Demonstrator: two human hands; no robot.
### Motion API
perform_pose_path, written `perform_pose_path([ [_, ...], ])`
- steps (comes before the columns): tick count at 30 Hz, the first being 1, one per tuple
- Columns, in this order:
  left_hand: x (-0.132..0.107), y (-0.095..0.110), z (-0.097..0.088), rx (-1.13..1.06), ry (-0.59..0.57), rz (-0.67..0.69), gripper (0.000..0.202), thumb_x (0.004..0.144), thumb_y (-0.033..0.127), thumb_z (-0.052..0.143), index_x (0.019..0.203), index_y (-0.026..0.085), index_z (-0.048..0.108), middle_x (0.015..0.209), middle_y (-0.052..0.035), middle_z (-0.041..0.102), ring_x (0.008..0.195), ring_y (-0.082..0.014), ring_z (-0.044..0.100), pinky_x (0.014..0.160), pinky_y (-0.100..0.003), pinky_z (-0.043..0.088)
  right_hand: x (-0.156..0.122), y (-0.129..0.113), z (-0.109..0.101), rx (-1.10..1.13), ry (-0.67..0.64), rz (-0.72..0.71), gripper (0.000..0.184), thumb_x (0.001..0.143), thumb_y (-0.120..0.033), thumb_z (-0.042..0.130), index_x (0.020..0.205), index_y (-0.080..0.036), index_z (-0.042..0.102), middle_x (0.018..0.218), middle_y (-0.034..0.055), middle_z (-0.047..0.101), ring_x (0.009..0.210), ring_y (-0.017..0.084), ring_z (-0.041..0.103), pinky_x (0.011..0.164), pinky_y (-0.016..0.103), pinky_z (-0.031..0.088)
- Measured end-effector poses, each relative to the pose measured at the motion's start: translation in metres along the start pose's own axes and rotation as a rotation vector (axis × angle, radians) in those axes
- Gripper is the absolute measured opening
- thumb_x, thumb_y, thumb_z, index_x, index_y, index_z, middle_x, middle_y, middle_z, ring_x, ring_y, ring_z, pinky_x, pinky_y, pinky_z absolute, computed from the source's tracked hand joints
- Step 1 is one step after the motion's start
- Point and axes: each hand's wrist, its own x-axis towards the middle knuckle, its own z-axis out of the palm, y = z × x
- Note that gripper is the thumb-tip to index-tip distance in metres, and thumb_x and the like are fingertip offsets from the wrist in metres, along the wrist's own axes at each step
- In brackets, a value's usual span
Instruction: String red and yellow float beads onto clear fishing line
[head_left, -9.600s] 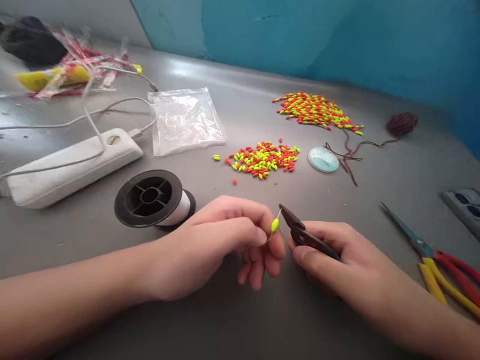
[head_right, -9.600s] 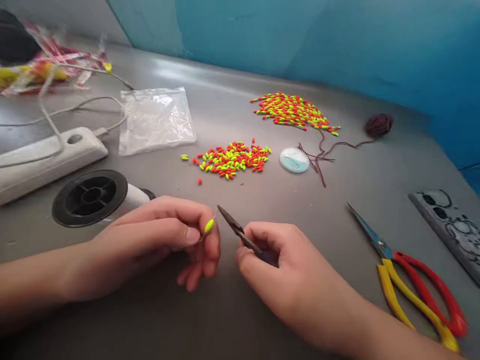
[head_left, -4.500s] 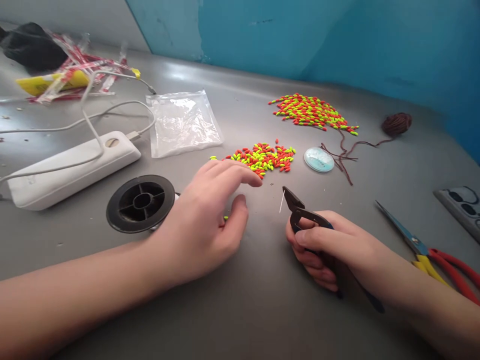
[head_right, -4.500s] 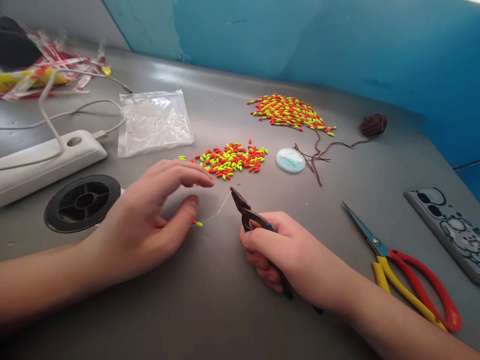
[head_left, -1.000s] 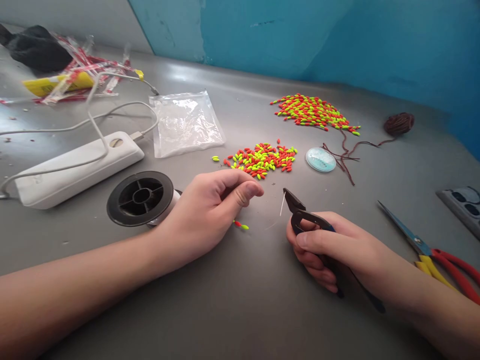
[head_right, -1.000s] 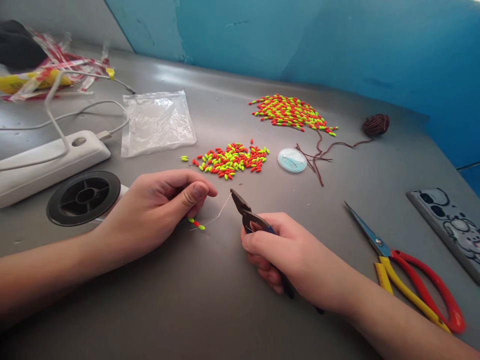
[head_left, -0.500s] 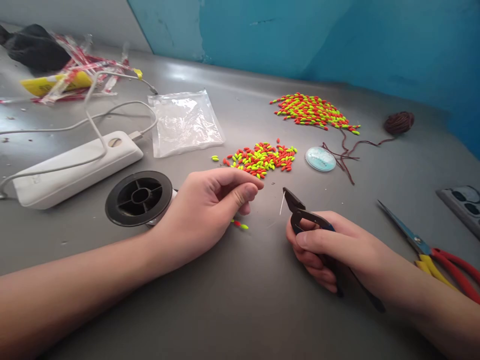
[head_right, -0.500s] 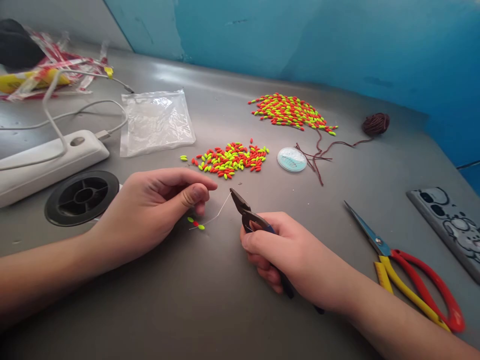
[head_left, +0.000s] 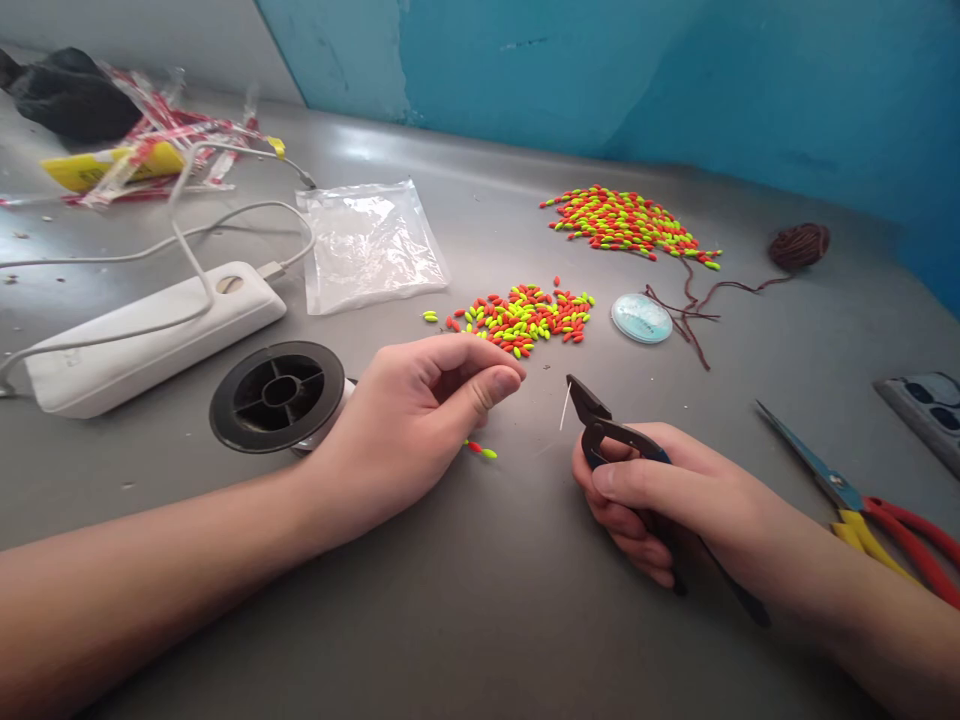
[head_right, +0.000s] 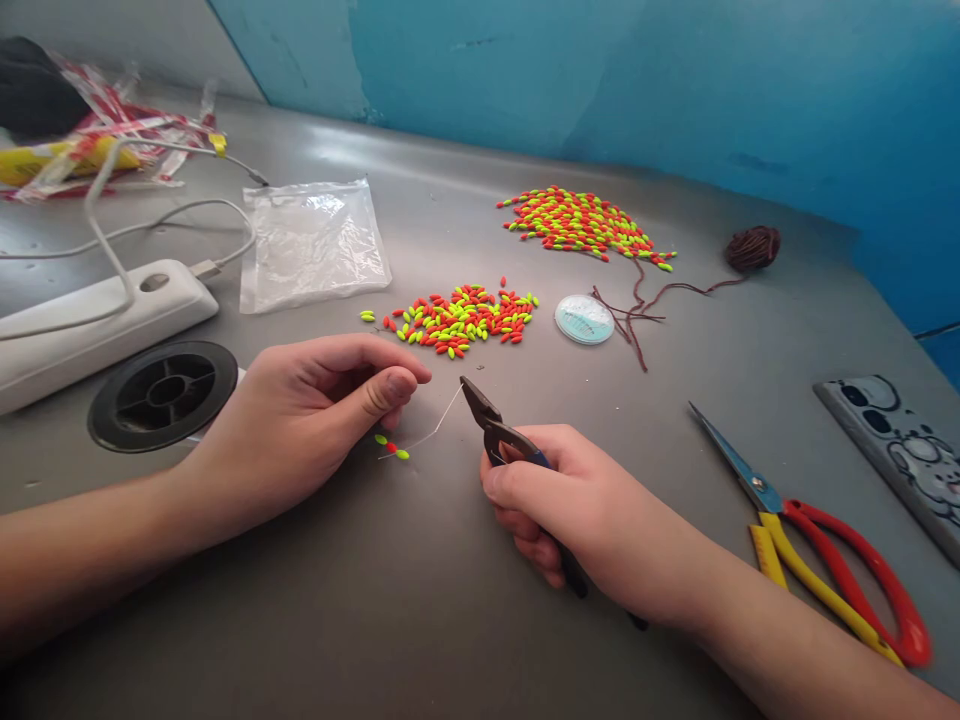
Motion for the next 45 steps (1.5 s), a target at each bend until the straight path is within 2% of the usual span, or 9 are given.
perform_pose_path([
  [6,-0.001,-0.001,0.001,-0.119,-0.033,-0.084,0.024,0.096,0.042,0.078,0.103,0.019,0.079,0.084,-0.0013,0.077,0.074,-0.0126,0.070,0.067,-0.021,0.057,0.000,0.000,0.000,0.008,0.002,0.006,0.024,0.101,-0.035,0.058,0.083,-0.022,0.049,0.069,-0.0043,0.042,0.060,0.012,0.040,0.052,0.024,0.038],
  [15,-0.001,-0.004,0.004,-0.299,-0.070,-0.137,0.024,0.100,0.041,0.075,0.107,0.018,0.074,0.092,-0.0025,0.080,0.081,-0.0140,0.080,0.076,-0.024,0.066,0.001,0.001,-0.001,0.007,-0.008,-0.008,0.026,0.102,-0.034,0.056,0.081,-0.022,0.047,0.068,-0.0047,0.042,0.059,0.012,0.040,0.052,0.023,0.038],
  [19,0.000,-0.003,0.004,-0.341,-0.061,-0.150,0.025,0.100,0.042,0.075,0.107,0.017,0.073,0.092,-0.0027,0.082,0.082,-0.0139,0.081,0.079,-0.023,0.067,0.000,0.003,-0.001,-0.002,-0.005,-0.013,0.024,0.102,-0.034,0.056,0.082,-0.022,0.048,0.068,-0.0045,0.043,0.060,0.012,0.040,0.052,0.024,0.038],
  [23,0.001,0.001,0.002,-0.432,-0.062,-0.223,0.028,0.098,0.043,0.078,0.105,0.017,0.072,0.094,-0.0040,0.084,0.085,-0.0161,0.083,0.081,-0.025,0.069,0.000,0.004,-0.002,-0.021,-0.015,-0.014,0.026,0.102,-0.035,0.057,0.082,-0.023,0.048,0.067,-0.0045,0.043,0.059,0.012,0.040,0.052,0.025,0.038],
  [28,0.002,0.003,0.003,-0.520,-0.077,-0.317,0.030,0.096,0.045,0.080,0.104,0.016,0.074,0.092,-0.0035,0.084,0.079,-0.0154,0.082,0.076,-0.024,0.069,-0.001,0.005,-0.004,-0.184,-0.004,-0.006,0.029,0.103,-0.040,0.058,0.081,-0.021,0.051,0.070,-0.0031,0.047,0.062,0.013,0.046,0.055,0.026,0.039],
  [33,-0.002,0.003,0.003,-0.594,-0.126,-0.322,0.028,0.096,0.043,0.080,0.106,0.017,0.077,0.088,-0.0028,0.082,0.076,-0.0155,0.081,0.073,-0.024,0.069,-0.003,0.002,-0.003,-0.295,0.032,0.038,0.035,0.101,-0.050,0.059,0.082,-0.021,0.054,0.071,-0.0029,0.047,0.064,0.014,0.048,0.057,0.027,0.040],
  [36,-0.004,0.004,0.002,-0.619,-0.151,-0.317,0.024,0.097,0.039,0.079,0.108,0.017,0.078,0.088,-0.0022,0.081,0.078,-0.0149,0.082,0.075,-0.023,0.069,-0.003,0.001,-0.002,-0.307,0.028,0.019,0.035,0.099,-0.051,0.059,0.081,-0.022,0.052,0.072,-0.0035,0.045,0.062,0.013,0.045,0.055,0.028,0.036],
  [45,-0.003,0.007,0.002,-0.748,-0.207,-0.358,0.018,0.099,0.034,0.079,0.106,0.018,0.077,0.089,-0.0020,0.083,0.081,-0.0147,0.083,0.079,-0.022,0.069,-0.003,-0.006,0.001,-0.321,0.020,0.060,0.036,0.098,-0.053,0.059,0.082,-0.023,0.048,0.072,-0.0040,0.044,0.063,0.014,0.045,0.056,0.028,0.035],
])
